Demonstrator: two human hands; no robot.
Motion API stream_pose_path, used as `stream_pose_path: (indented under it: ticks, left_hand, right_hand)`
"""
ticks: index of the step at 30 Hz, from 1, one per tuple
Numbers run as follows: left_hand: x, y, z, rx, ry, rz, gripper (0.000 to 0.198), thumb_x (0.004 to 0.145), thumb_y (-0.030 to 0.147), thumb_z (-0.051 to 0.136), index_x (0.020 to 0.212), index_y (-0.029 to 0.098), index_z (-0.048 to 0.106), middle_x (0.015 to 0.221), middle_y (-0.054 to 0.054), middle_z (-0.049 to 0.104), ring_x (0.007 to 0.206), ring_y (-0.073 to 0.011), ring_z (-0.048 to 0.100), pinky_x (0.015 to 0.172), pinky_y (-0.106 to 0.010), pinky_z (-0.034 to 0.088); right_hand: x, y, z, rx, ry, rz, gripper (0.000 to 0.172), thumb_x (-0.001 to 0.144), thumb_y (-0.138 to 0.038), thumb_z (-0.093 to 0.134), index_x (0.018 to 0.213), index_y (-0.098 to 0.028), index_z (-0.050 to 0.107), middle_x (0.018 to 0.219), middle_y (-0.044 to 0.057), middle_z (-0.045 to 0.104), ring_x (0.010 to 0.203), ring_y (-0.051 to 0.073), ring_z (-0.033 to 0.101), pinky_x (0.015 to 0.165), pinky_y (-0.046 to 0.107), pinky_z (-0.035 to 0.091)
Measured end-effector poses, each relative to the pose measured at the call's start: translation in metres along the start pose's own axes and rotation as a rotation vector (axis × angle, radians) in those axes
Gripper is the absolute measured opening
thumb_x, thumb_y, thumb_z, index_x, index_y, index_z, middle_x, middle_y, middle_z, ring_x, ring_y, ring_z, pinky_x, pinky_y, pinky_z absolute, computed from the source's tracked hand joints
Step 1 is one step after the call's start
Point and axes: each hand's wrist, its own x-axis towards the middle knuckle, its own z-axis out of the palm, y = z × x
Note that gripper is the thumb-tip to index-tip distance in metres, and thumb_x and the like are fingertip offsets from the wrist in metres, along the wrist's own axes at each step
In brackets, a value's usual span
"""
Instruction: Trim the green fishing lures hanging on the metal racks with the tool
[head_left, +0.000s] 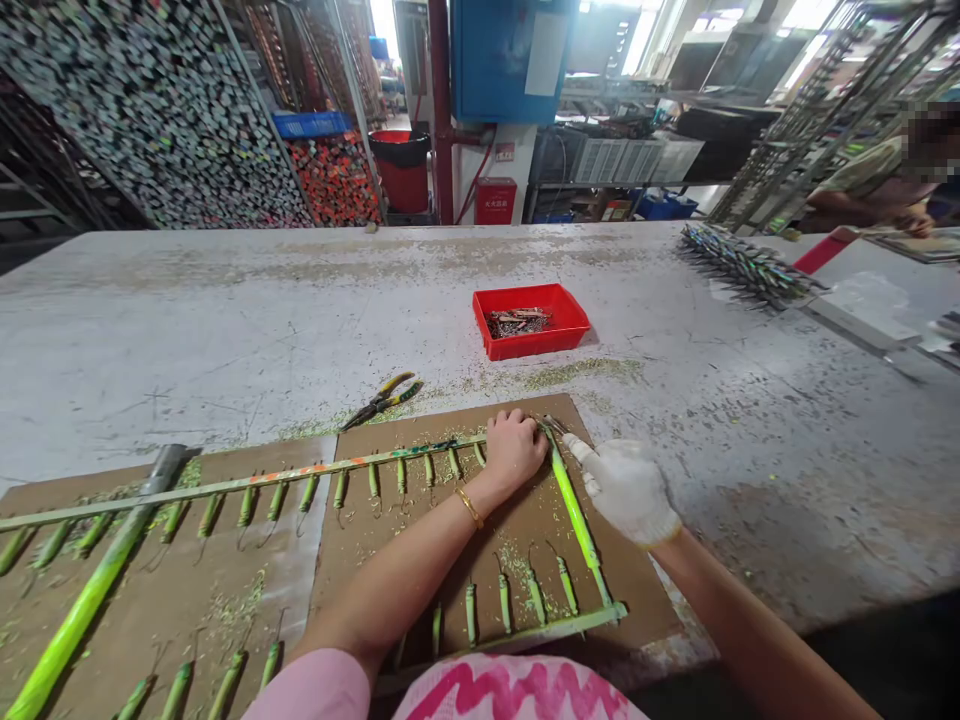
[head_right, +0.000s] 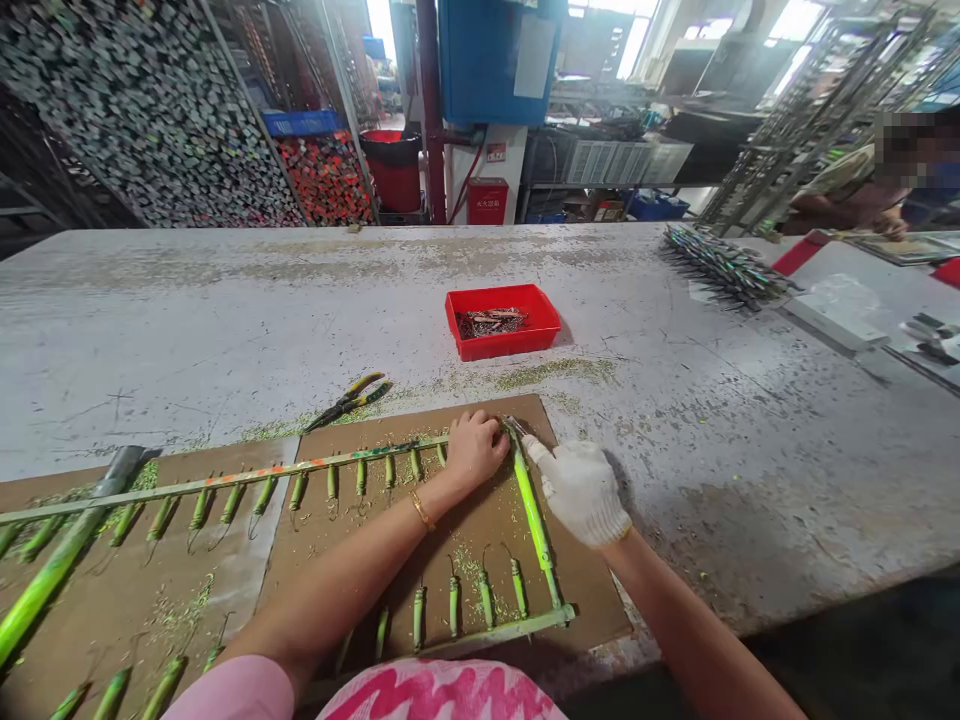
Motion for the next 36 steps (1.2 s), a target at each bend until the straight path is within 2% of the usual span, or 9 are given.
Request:
stream_pose_path:
  ticks: [2,5,11,15,20,25,30,34,36]
  left_hand:
    - [0.0000,-0.0001,-0.0001,-0.005,-0.013,0.000,0.026,0.095,0.035,0.053,0.088,0.020,0.073,0.102,-0.009,0.068,0.102,-0.0263,0.055,0.083,-0.040,0.040]
    - [-0.0001,-0.0003,-0.0002,-0.019,-0.016,0.014,0.027,0.095,0.035,0.052,0.087,0.020,0.073,0.101,-0.009,0.068,0.103,-0.0262,0.055,0.084,-0.040,0.040]
    - [0.0000,0.0000,-0.0017,-0.023,-0.013,0.002,0.026,0.094,0.034,0.053,0.088,0.020,0.074,0.100,-0.009,0.067,0.101,-0.0262,0.055,0.083,-0.040,0.041]
    - [0.0002,-0.0003,-0.0022,-0.032,-0.023,0.005,0.026,0.094,0.034,0.053,0.088,0.021,0.075,0.099,-0.009,0.067,0.102,-0.0264,0.055,0.085,-0.040,0.042]
    - [0.0010,-0.0007,-0.0024,-0.029,-0.026,-0.018,0.027,0.094,0.034,0.052,0.090,0.020,0.075,0.099,-0.010,0.067,0.101,-0.0267,0.056,0.084,-0.040,0.042]
    - [0.0015,-0.0015,-0.0024,-0.038,-0.019,-0.005,0.028,0.094,0.035,0.052,0.086,0.020,0.075,0.095,-0.009,0.067,0.100,-0.0262,0.056,0.083,-0.039,0.042]
    - [0.0013,-0.0018,-0.0027,-0.031,-0.016,-0.014,0.027,0.093,0.034,0.053,0.085,0.021,0.075,0.096,-0.008,0.068,0.097,-0.0251,0.057,0.082,-0.039,0.042]
    - [0.0013,-0.0013,-0.0042,-0.029,-0.015,-0.009,0.026,0.092,0.034,0.053,0.084,0.021,0.075,0.095,-0.008,0.068,0.097,-0.0251,0.057,0.081,-0.039,0.042]
    - [0.0013,-0.0009,-0.0049,-0.031,-0.018,-0.016,0.026,0.092,0.033,0.053,0.086,0.021,0.075,0.096,-0.008,0.067,0.098,-0.0252,0.057,0.081,-0.039,0.042]
  right_hand:
    - [-0.0002,0.0002,0.0012,0.011,0.001,0.023,0.045,0.084,-0.013,0.058,0.126,-0.022,0.070,0.069,0.002,0.062,0.074,0.020,0.054,0.075,0.034,0.034]
    - [-0.0001,-0.0001,-0.0015,0.007,0.105,0.131,0.041,0.088,-0.018,0.058,0.128,-0.021,0.069,0.078,0.005,0.066,0.082,0.021,0.056,0.080,0.034,0.035]
    - [0.0008,-0.0020,-0.0027,-0.003,-0.059,0.007,0.047,0.083,-0.013,0.058,0.127,-0.022,0.069,0.070,0.003,0.062,0.074,0.020,0.053,0.076,0.035,0.034]
    - [-0.0019,-0.0016,-0.0043,0.016,0.057,0.146,0.044,0.088,-0.017,0.056,0.130,-0.022,0.067,0.080,0.005,0.067,0.084,0.022,0.057,0.080,0.036,0.036]
    - [-0.0046,-0.0031,-0.0002,-0.005,-0.044,0.008,0.045,0.084,-0.013,0.057,0.127,-0.022,0.069,0.069,0.002,0.062,0.074,0.021,0.053,0.076,0.036,0.033]
    - [-0.0058,-0.0012,0.0012,-0.011,0.067,0.109,0.042,0.087,-0.017,0.059,0.128,-0.020,0.068,0.081,0.005,0.068,0.085,0.022,0.056,0.080,0.036,0.035]
    - [-0.0046,-0.0006,0.0044,0.009,-0.050,0.014,0.047,0.083,-0.013,0.058,0.129,-0.020,0.068,0.074,0.003,0.065,0.080,0.022,0.055,0.079,0.036,0.035]
    - [-0.0038,-0.0011,0.0003,0.034,0.054,0.107,0.045,0.087,-0.016,0.057,0.131,-0.021,0.066,0.089,0.007,0.070,0.094,0.023,0.059,0.086,0.037,0.037]
    - [-0.0032,-0.0018,-0.0002,0.041,0.013,0.064,0.048,0.084,-0.014,0.059,0.131,-0.022,0.066,0.088,0.007,0.070,0.095,0.024,0.059,0.085,0.038,0.037]
